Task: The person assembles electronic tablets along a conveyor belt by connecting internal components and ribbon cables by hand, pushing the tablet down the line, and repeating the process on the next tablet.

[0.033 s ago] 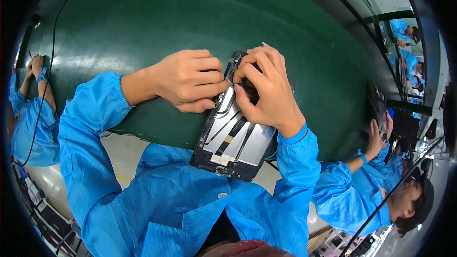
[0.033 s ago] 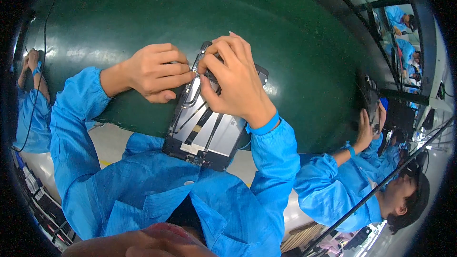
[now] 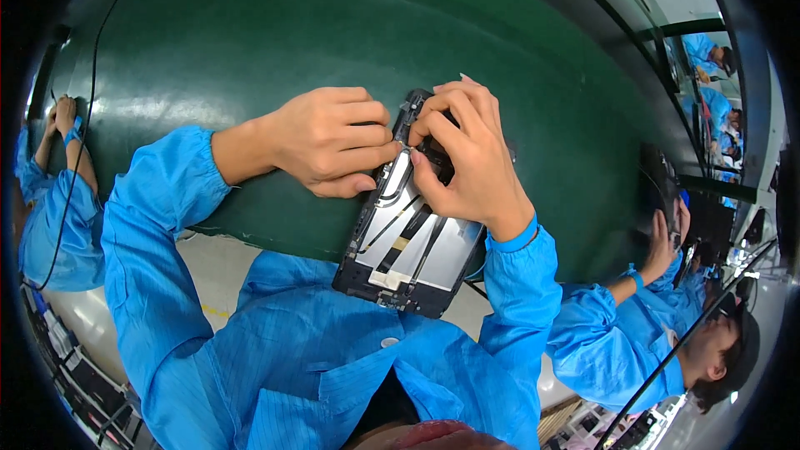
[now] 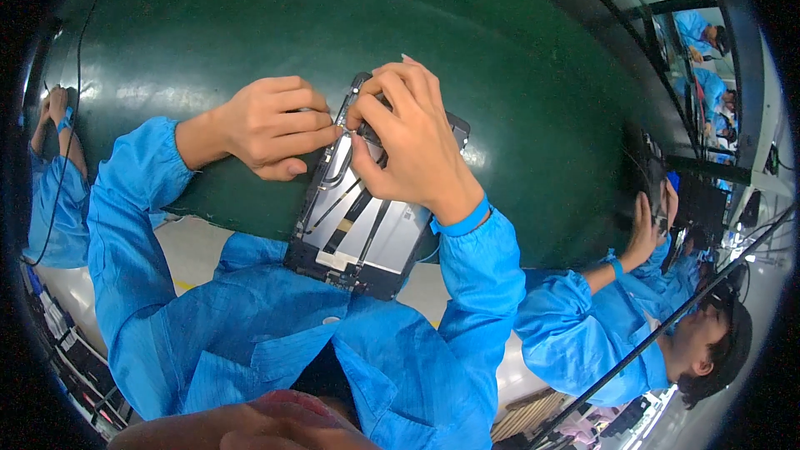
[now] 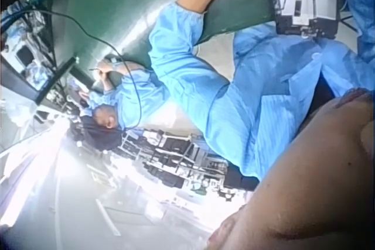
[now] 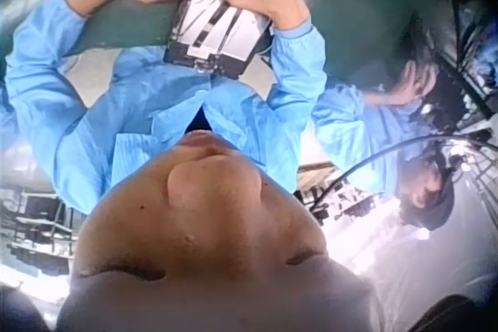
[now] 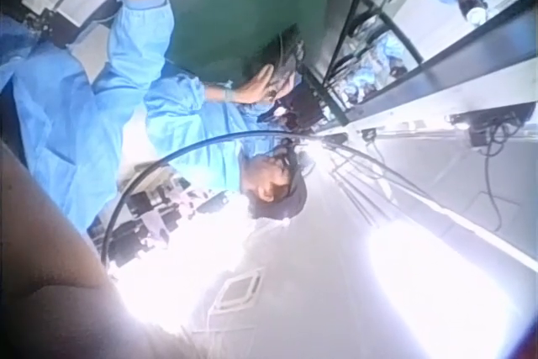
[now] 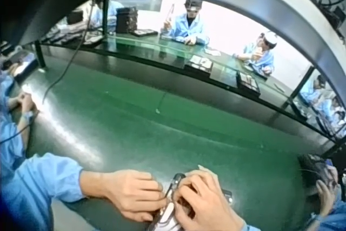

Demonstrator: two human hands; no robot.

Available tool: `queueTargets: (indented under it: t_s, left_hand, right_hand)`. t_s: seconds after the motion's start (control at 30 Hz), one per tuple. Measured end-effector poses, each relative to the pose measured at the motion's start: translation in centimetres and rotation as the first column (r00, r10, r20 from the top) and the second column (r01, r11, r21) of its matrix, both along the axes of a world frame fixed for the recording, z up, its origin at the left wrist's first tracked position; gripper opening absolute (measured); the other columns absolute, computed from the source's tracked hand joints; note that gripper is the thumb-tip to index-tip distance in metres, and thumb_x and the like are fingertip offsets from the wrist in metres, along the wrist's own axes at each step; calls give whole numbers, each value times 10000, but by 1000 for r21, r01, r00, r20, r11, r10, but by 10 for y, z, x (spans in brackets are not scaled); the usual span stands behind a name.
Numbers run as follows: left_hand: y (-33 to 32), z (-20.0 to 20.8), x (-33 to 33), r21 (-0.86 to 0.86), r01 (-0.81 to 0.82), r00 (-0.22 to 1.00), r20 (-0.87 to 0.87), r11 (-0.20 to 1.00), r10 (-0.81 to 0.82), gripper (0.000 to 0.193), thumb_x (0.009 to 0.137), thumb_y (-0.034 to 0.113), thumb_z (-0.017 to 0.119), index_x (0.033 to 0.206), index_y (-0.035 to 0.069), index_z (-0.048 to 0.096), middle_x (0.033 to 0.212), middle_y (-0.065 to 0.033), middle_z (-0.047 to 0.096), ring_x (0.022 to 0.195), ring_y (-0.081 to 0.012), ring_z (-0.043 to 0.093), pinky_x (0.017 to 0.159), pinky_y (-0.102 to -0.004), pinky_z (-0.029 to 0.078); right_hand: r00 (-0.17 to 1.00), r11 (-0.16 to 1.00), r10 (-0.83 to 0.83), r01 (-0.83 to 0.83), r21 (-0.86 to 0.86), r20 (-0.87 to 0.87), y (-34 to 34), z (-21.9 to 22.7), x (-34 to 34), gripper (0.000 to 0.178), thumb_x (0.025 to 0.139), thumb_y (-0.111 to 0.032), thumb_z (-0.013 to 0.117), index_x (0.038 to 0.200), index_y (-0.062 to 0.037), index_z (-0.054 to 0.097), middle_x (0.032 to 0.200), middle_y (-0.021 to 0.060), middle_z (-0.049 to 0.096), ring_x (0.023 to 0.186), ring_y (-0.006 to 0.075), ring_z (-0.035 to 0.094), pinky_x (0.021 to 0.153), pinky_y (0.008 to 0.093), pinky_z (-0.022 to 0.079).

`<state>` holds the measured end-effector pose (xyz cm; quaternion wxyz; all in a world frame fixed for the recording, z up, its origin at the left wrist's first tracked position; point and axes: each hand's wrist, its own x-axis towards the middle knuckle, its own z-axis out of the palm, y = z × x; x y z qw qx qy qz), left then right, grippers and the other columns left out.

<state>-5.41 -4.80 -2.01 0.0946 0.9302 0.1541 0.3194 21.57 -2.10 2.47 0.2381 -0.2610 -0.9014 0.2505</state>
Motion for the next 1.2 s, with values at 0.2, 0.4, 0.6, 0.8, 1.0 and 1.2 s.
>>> queueTargets:
  t_s: [0.2,0.4,0.6,0.8,1.0,1.2]
  left_hand:
    - [-3,1,-1,-8,10,1000,17,1000,-10,494,1094,382,529,1172,-40,772,1049,-149,730,936,-315,711,773,-425,568]
    - [2,3,-3,-33,12,1000,-18,999,-13,497,1084,386,536,1213,-36,765,1077,-154,735,961,-316,714,786,-434,564]
    - [2,3,-3,-41,8,999,-48,999,-10,492,1063,392,556,1221,-29,758,1097,-160,729,988,-325,708,811,-445,560]
    - [-3,8,4,-65,-9,1000,6,998,9,424,1027,385,646,1143,-11,742,1004,-132,657,956,-316,651,818,-433,536]
    - [-3,12,6,-93,12,1000,18,996,-10,441,1011,389,667,1150,-25,731,1017,-139,662,961,-334,649,835,-445,545]
    - [-4,10,4,-142,-2,1000,-12,990,0,471,1047,393,582,1207,-20,744,1118,-164,710,1002,-353,686,842,-475,557]
  right_hand:
    - [1000,1000,2,-2,13,12,-2,2,1,251,713,-102,779,946,-88,689,1139,124,610,1254,402,588,1192,648,450]
    - [1000,1000,-23,23,22,9,3,0,0,226,735,-107,772,950,-90,707,1126,130,596,1243,410,593,1195,640,447]
    - [1000,999,-9,10,44,-15,3,-2,-2,205,726,-101,781,919,-91,709,1148,134,608,1231,405,598,1181,634,463]
    - [1000,998,-19,21,61,-24,-4,-2,1,212,716,-89,781,917,-84,712,1166,139,622,1229,403,601,1174,634,472]
    - [998,996,-8,14,88,-67,-2,0,3,215,686,-81,778,892,-91,720,1138,118,647,1215,383,626,1158,625,491]
    - [996,995,10,-2,95,-88,-1,6,4,219,654,-78,760,872,-95,751,1109,92,681,1211,375,645,1146,625,502]
